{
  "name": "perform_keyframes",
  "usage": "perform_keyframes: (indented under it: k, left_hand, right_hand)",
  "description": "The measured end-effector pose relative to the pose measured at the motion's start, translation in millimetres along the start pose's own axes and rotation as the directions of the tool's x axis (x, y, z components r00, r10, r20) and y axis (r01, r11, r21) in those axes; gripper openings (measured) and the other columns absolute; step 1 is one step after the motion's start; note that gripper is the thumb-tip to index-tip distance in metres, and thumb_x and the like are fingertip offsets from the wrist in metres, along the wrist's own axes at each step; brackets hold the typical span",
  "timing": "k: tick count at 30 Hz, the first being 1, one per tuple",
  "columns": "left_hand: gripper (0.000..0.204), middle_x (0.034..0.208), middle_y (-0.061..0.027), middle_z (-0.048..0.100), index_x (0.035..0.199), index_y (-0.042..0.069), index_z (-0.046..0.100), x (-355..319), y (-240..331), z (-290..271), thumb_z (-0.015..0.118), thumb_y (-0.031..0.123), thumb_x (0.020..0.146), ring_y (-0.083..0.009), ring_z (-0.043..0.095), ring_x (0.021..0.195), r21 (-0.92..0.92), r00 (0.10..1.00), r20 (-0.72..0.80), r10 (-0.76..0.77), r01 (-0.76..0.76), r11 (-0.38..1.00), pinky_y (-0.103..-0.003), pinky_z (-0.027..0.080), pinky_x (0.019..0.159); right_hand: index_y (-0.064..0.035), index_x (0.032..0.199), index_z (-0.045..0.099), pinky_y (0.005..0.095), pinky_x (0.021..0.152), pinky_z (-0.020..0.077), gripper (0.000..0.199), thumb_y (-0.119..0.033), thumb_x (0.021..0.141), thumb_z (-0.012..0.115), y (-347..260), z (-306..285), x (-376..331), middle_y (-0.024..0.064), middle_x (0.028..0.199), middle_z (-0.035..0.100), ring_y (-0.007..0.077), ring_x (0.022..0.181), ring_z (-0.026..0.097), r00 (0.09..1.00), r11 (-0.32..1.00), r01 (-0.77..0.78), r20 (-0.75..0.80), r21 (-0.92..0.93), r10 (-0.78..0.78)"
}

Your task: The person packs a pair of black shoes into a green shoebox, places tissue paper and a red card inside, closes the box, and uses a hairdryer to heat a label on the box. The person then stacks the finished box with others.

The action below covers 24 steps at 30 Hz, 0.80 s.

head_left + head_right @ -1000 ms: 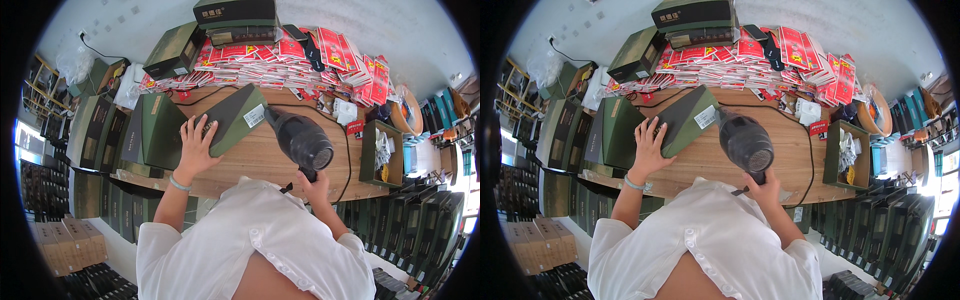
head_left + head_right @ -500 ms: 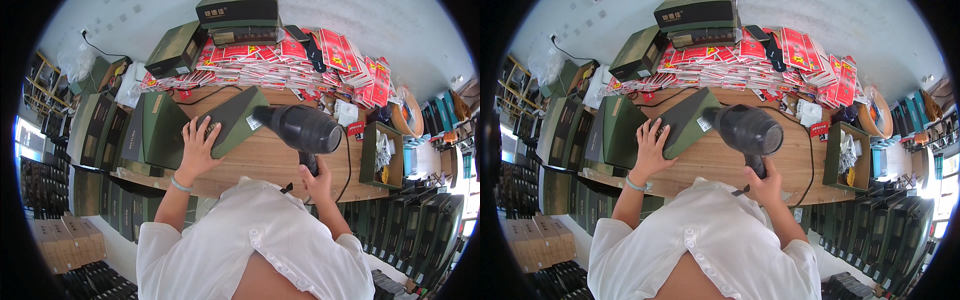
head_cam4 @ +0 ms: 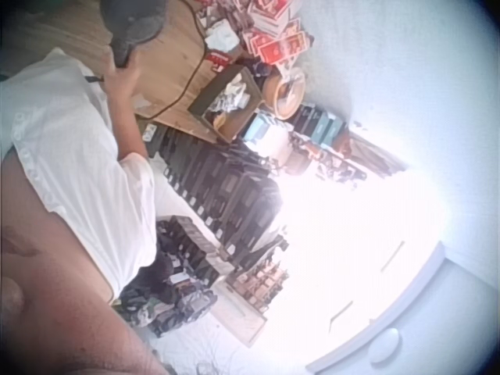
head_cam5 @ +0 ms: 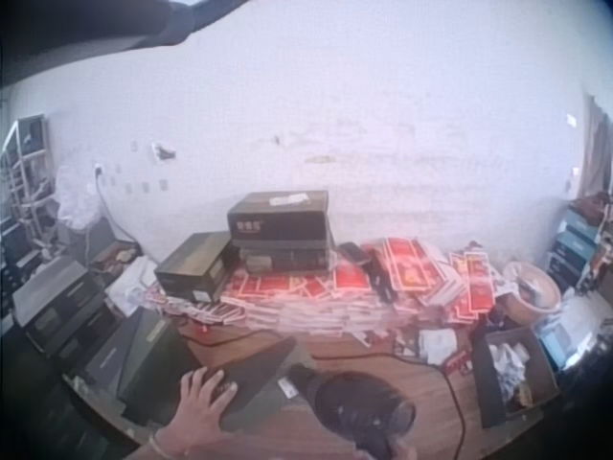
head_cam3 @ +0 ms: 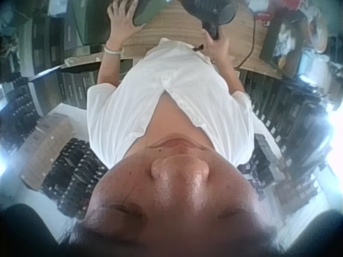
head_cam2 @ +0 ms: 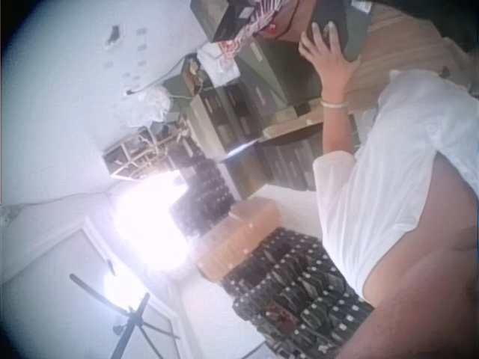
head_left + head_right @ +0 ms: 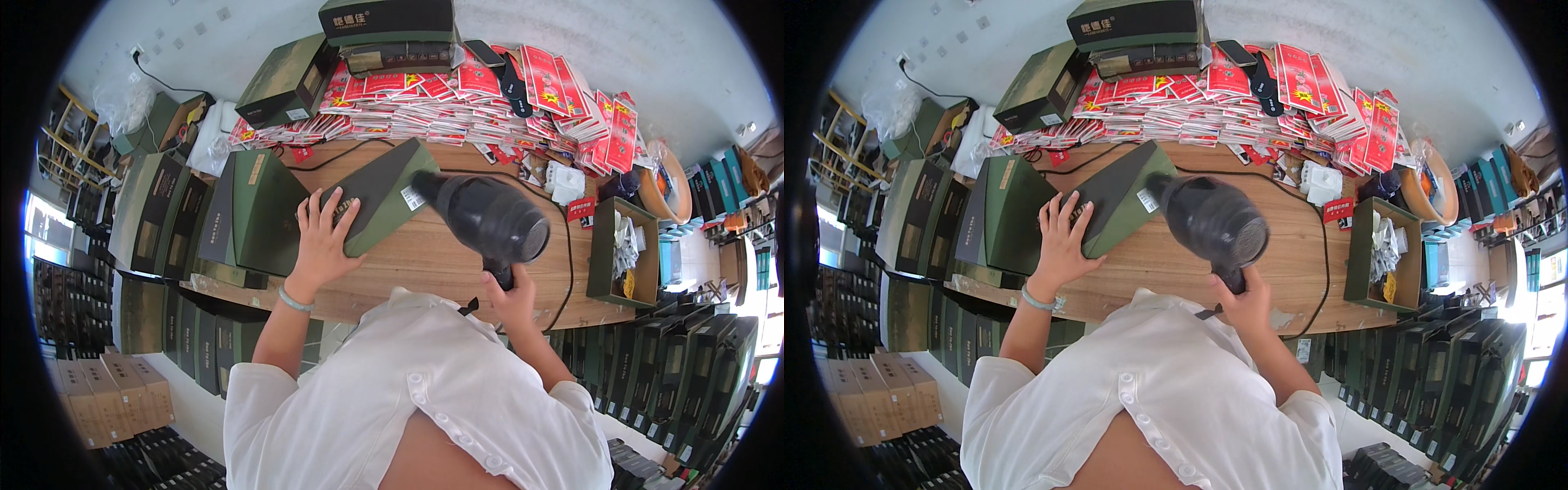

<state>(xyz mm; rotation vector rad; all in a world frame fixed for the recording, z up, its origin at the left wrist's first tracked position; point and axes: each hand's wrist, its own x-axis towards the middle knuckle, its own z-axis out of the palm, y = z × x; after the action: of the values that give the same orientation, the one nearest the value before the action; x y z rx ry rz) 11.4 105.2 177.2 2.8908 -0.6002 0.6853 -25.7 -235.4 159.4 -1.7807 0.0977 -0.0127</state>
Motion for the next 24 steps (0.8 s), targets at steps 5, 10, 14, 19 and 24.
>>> perform_keyframes:
  k: [5, 10, 14, 19, 24]
  left_hand:
    - [0.103, 0.143, -0.0195, 0.035, 0.141, 0.014, 0.041, 1.3, 0.0, -0.5, 0.084, 0.033, 0.050, -0.0464, 0.032, 0.129, -0.002, 1.000, -0.002, 0.005, -0.005, 1.000, -0.061, 0.027, 0.103]
    - [0.103, 0.144, -0.0188, 0.034, 0.141, 0.015, 0.040, 1.5, -1.3, 0.9, 0.084, 0.032, 0.050, -0.0462, 0.032, 0.129, -0.004, 1.000, -0.002, 0.001, -0.001, 1.000, -0.061, 0.028, 0.102]
    - [0.103, 0.144, -0.0186, 0.034, 0.141, 0.015, 0.040, 2.0, -0.7, 1.2, 0.085, 0.032, 0.050, -0.0461, 0.032, 0.129, -0.008, 1.000, -0.007, -0.003, 0.003, 1.000, -0.061, 0.028, 0.102]
    - [0.104, 0.144, -0.0188, 0.034, 0.141, 0.015, 0.040, 1.5, -1.4, 0.1, 0.084, 0.031, 0.049, -0.0461, 0.032, 0.129, -0.007, 1.000, 0.000, -0.004, 0.004, 1.000, -0.061, 0.027, 0.103]
    - [0.103, 0.144, -0.0189, 0.035, 0.141, 0.015, 0.042, 1.6, -1.0, -3.3, 0.084, 0.031, 0.049, -0.0458, 0.032, 0.129, -0.011, 1.000, 0.022, -0.012, 0.013, 1.000, -0.060, 0.027, 0.103]
  right_hand:
    - [0.0028, 0.111, 0.061, 0.0250, 0.067, 0.0475, 0.041, -0.018, 0.080, 0.079, 3.2, -0.5, 1.6, 0.0056, 0.085, 0.065, 0.0086, 0.075, 0.057, 1.000, 0.999, -0.009, -0.020, 0.053, 0.010]
    - [0.0015, 0.109, 0.061, 0.0241, 0.062, 0.0459, 0.037, -0.017, 0.082, 0.077, -2.0, -2.8, 0.0, 0.0024, 0.083, 0.063, 0.0073, 0.071, 0.056, 1.000, 0.992, -0.019, -0.017, 0.124, 0.021]
    - [0.0024, 0.109, 0.062, 0.0250, 0.071, 0.0486, 0.037, -0.015, 0.081, 0.078, 1.6, -4.5, -2.2, 0.0032, 0.088, 0.065, 0.0085, 0.079, 0.057, 0.999, 0.998, 0.009, -0.054, 0.066, -0.005]
    - [0.0026, 0.109, 0.062, 0.0257, 0.069, 0.0492, 0.038, -0.017, 0.080, 0.078, 11.8, -10.9, -4.4, 0.0037, 0.087, 0.066, 0.0093, 0.077, 0.058, 0.997, 0.995, -0.060, -0.044, 0.085, 0.064]
    - [0.0026, 0.107, 0.063, 0.0265, 0.069, 0.0499, 0.040, -0.020, 0.079, 0.079, 15.1, -17.0, -10.3, 0.0050, 0.086, 0.067, 0.0096, 0.077, 0.059, 0.996, 0.995, -0.080, -0.023, 0.052, 0.081]
